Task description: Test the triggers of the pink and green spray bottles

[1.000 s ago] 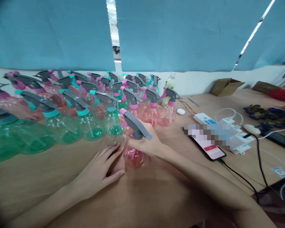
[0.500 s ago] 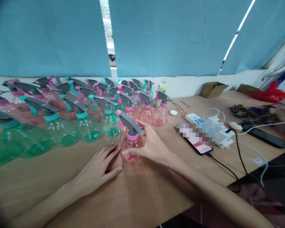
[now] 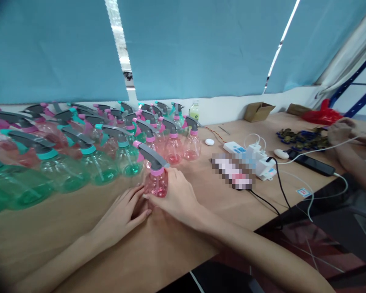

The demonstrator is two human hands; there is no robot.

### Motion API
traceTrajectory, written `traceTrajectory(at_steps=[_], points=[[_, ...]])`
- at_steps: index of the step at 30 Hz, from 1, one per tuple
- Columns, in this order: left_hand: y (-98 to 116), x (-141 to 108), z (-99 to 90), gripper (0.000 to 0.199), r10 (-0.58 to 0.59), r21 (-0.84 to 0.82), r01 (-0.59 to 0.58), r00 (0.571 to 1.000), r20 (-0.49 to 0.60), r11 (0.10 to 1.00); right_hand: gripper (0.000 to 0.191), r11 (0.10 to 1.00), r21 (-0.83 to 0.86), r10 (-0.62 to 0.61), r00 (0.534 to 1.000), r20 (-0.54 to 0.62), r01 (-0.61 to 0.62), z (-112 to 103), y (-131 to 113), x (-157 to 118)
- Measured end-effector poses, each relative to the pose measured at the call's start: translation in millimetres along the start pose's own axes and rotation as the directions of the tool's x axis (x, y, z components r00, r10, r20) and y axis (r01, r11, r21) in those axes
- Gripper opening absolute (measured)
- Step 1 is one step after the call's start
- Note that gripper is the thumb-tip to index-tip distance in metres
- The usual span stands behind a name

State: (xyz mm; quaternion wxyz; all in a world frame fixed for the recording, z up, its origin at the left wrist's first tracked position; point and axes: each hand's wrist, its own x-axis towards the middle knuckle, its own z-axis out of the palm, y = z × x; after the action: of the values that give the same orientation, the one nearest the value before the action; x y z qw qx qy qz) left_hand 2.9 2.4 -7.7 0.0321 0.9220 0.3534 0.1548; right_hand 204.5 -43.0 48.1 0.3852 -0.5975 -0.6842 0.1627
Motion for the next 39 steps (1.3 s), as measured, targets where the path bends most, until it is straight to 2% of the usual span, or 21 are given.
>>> traceTrajectory(at_steps=[3, 6, 9, 10, 12, 14, 18, 21, 26, 32, 39], points=[[10, 8, 3.6, 0.049, 0.019, -0.005, -0.019, 0.999, 0.026, 1.0, 0.046, 0.999, 0.034, -0.018, 1.0, 0.009, 0.018, -17, 16, -7], [22, 23, 9.3, 0.05, 0.056, -0.016, -0.055, 0.997, 0.051, 0.998, 0.04, 0.995, 0.079, -0.061, 0.998, 0.002, 0.061, -42, 42, -12], [35, 41, 16.6, 0.049, 0.093, -0.035, -0.091, 0.993, 0.07, 0.995, 0.046, 0.995, 0.098, -0.02, 0.999, -0.029, 0.022, -73, 75, -9], [39, 48, 19.3, 0.049, 0.103, -0.042, -0.1, 0.992, 0.072, 0.994, 0.047, 0.998, 0.059, -0.004, 0.999, -0.037, 0.006, -85, 86, -5], [46, 62, 24.7, 0.048, 0.118, -0.058, -0.113, 0.99, 0.075, 0.992, 0.045, 1.0, -0.007, 0.02, 0.991, -0.134, -0.022, -110, 106, 6], [52, 77, 30.2, 0.047, 0.136, -0.077, -0.13, 0.988, 0.07, 0.989, 0.047, 0.999, 0.04, 0.006, 0.975, -0.223, 0.003, -133, 124, 22], [60, 101, 41.4, 0.047, 0.175, -0.107, -0.169, 0.983, 0.055, 0.98, 0.056, 0.988, 0.153, 0.049, 0.963, -0.264, -0.009, -161, 153, 65], [63, 114, 48.2, 0.047, 0.192, -0.113, -0.186, 0.981, 0.041, 0.976, 0.052, 0.991, 0.129, 0.015, 0.967, -0.255, 0.018, -160, 171, 98], [63, 120, 50.9, 0.045, 0.189, -0.119, -0.184, 0.981, 0.039, 0.976, 0.049, 0.992, 0.124, 0.001, 0.976, -0.22, 0.027, -135, 196, 131], [62, 119, 51.7, 0.047, 0.182, -0.13, -0.175, 0.982, 0.044, 0.976, 0.057, 0.996, 0.081, 0.035, 0.984, -0.176, -0.021, -117, 213, 135], [61, 118, 55.0, 0.044, 0.193, -0.155, -0.191, 0.981, 0.003, 0.969, 0.069, 0.998, 0.026, 0.061, 0.984, -0.168, -0.057, -113, 211, 136]])
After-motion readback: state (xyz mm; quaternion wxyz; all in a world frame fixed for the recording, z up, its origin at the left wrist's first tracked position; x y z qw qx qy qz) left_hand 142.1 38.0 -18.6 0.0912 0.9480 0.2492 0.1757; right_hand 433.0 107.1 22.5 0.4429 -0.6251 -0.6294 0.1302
